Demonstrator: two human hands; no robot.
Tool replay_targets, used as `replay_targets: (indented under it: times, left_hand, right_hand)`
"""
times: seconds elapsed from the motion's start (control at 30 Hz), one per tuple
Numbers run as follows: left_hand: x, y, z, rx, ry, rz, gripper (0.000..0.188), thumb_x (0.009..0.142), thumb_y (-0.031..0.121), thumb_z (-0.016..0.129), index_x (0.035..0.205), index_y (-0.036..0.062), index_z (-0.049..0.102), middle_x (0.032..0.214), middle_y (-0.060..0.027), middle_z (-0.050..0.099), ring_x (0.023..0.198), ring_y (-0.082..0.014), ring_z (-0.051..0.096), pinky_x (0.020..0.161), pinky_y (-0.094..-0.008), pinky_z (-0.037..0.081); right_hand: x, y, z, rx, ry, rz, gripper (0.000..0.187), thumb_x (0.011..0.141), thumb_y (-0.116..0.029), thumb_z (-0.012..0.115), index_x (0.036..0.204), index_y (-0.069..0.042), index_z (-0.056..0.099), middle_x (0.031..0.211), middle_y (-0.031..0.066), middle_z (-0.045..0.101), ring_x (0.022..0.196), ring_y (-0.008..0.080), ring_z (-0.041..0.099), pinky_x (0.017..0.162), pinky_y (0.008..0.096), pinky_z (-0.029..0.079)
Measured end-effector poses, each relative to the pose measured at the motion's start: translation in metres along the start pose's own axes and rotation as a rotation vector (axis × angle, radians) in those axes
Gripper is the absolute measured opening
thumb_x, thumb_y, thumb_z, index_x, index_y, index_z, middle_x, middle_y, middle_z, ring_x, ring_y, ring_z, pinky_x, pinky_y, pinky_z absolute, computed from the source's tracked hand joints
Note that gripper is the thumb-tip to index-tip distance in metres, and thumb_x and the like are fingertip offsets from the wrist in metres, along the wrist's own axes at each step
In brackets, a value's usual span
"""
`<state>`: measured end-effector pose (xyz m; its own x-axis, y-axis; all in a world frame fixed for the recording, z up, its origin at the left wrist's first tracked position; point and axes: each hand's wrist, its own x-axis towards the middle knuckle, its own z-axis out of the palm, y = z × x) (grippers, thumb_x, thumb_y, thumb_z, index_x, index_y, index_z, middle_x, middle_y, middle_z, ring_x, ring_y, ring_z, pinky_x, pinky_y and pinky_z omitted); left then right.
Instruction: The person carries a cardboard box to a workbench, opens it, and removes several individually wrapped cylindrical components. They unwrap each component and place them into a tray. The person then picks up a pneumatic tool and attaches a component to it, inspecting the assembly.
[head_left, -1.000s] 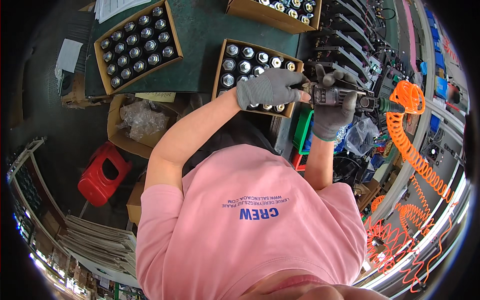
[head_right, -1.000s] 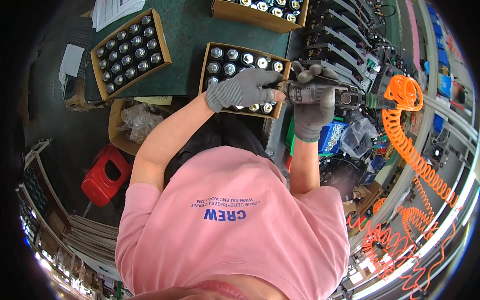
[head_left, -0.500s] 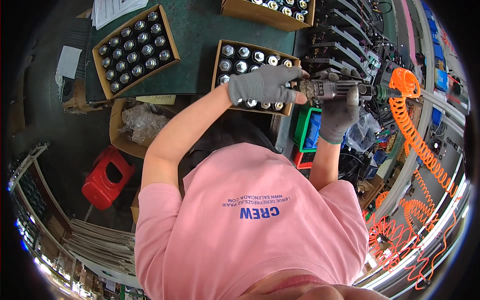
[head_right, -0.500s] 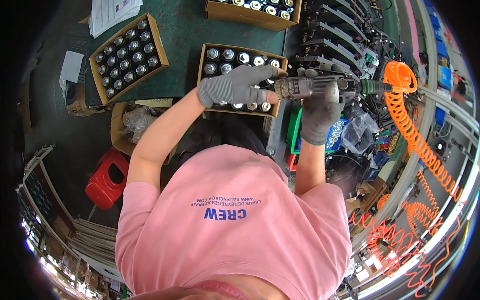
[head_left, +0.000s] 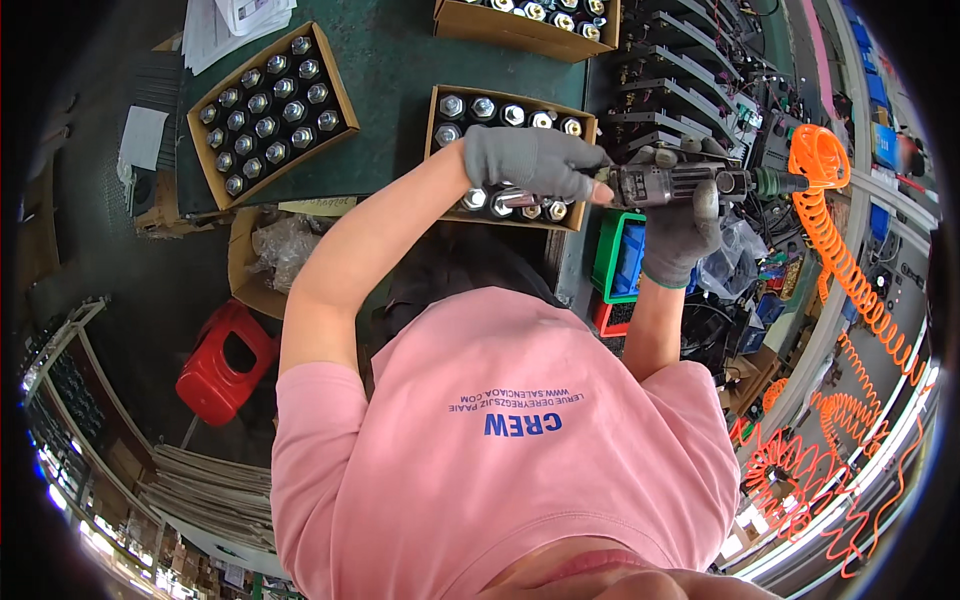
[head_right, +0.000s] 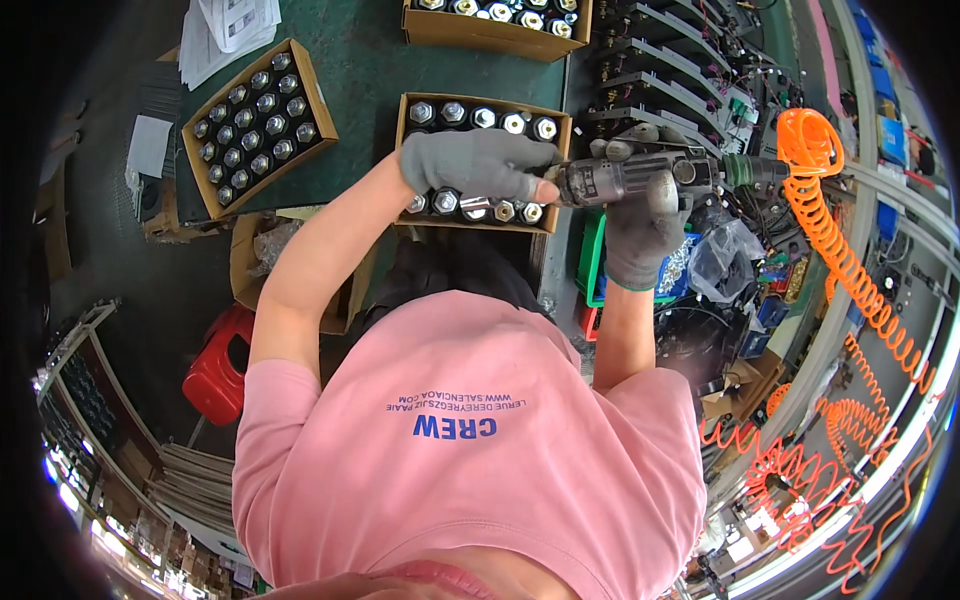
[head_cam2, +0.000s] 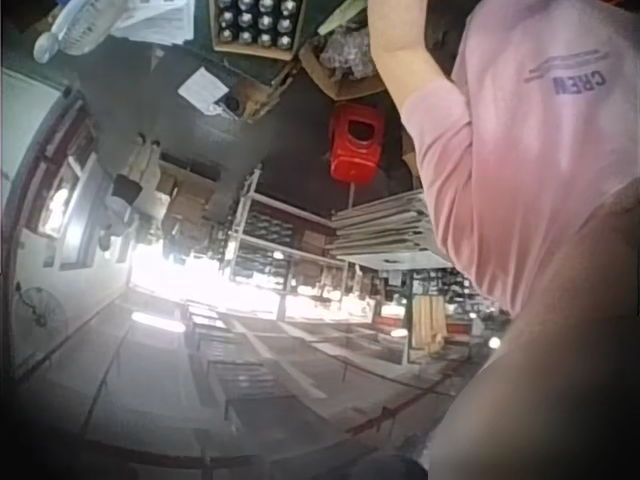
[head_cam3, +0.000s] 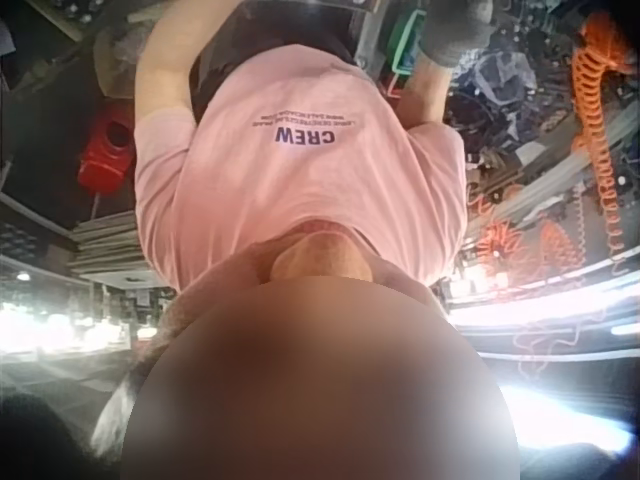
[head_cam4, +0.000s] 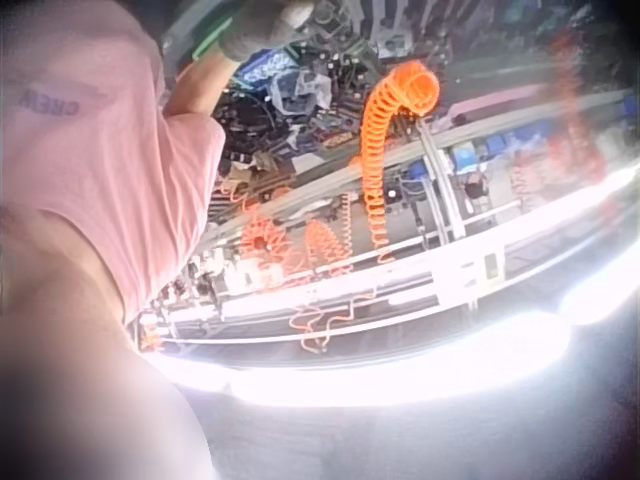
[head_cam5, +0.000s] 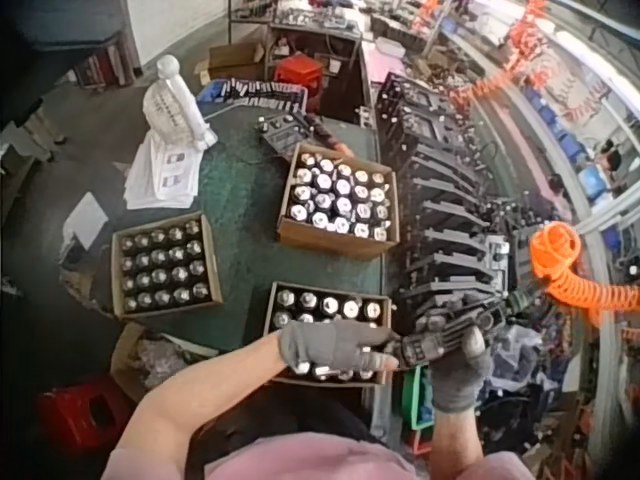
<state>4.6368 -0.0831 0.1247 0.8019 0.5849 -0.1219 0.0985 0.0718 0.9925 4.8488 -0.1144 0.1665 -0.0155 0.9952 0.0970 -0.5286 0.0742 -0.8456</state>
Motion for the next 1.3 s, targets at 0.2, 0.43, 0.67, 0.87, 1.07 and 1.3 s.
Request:
replay_targets:
  times: [0.2,0.43,0.67,0.87,1.07,1.3]
  left_hand:
    - [0.016,-0.007,0.054,0.451,0.592,0.070,0.051,0.081,0.040,0.072,0.113,0.0030,0.056,0.093,-0.0139,0.063,0.083,-0.0297,0.062,0.073,-0.0389,0.050]
    - [0.016,-0.007,0.052,0.543,0.784,0.196,0.058,0.075,0.046,0.073,0.113,0.0055,0.056,0.092,-0.0173,0.061,0.087,-0.0364,0.061,0.073,-0.0452,0.050]
    - [0.012,-0.007,0.042,0.466,0.754,0.316,0.057,0.076,0.044,0.073,0.116,0.0075,0.057,0.095,-0.0149,0.062,0.089,-0.0364,0.060,0.077,-0.0434,0.049]
    - [0.011,0.004,0.045,0.554,0.769,0.410,0.057,0.073,0.041,0.076,0.114,0.0062,0.056,0.096,-0.0169,0.061,0.093,-0.0364,0.059,0.080,-0.0441,0.049]
    - [0.016,0.004,0.049,0.635,0.959,0.429,0.058,0.071,0.039,0.077,0.113,0.0048,0.056,0.097,-0.0172,0.060,0.095,-0.0370,0.059,0.081,-0.0442,0.050]
    - [0.001,0.021,0.017,0.125,0.301,0.159,0.056,0.088,0.044,0.066,0.124,0.0024,0.055,0.106,-0.0131,0.066,0.098,-0.0251,0.064,0.086,-0.0354,0.050]
  right_hand:
    - [0.003,0.003,-0.005,-0.103,0.080,-0.049,0.057,0.087,-0.024,0.063,0.136,-0.005,0.042,0.125,0.0121,0.058,0.106,0.0281,0.060,0.099,0.0515,0.044]
    - [0.008,-0.006,0.004,-0.102,0.007,-0.045,0.064,0.084,-0.016,0.065,0.141,-0.004,0.037,0.140,0.0165,0.047,0.116,0.0295,0.056,0.104,0.0510,0.041]
    - [0.013,-0.036,-0.016,-0.607,-0.169,-0.006,0.087,0.072,-0.022,0.083,0.142,-0.001,0.036,0.141,0.0213,0.045,0.124,0.0293,0.052,0.104,0.0452,0.045]
    - [0.014,-0.044,-0.018,-0.774,-0.063,-0.058,0.084,0.061,-0.033,0.091,0.128,-0.001,0.050,0.112,0.0099,0.060,0.099,0.0174,0.061,0.087,0.0316,0.051]
    - [0.006,-0.025,0.022,-0.360,0.203,0.026,0.041,0.082,-0.014,0.072,0.117,-0.003,0.053,0.104,0.0091,0.062,0.094,0.0181,0.063,0.087,0.0364,0.053]
    - [0.012,-0.018,0.006,-0.042,0.269,0.106,0.028,0.088,-0.012,0.060,0.114,-0.009,0.052,0.093,0.0074,0.061,0.088,0.0193,0.061,0.084,0.0381,0.052]
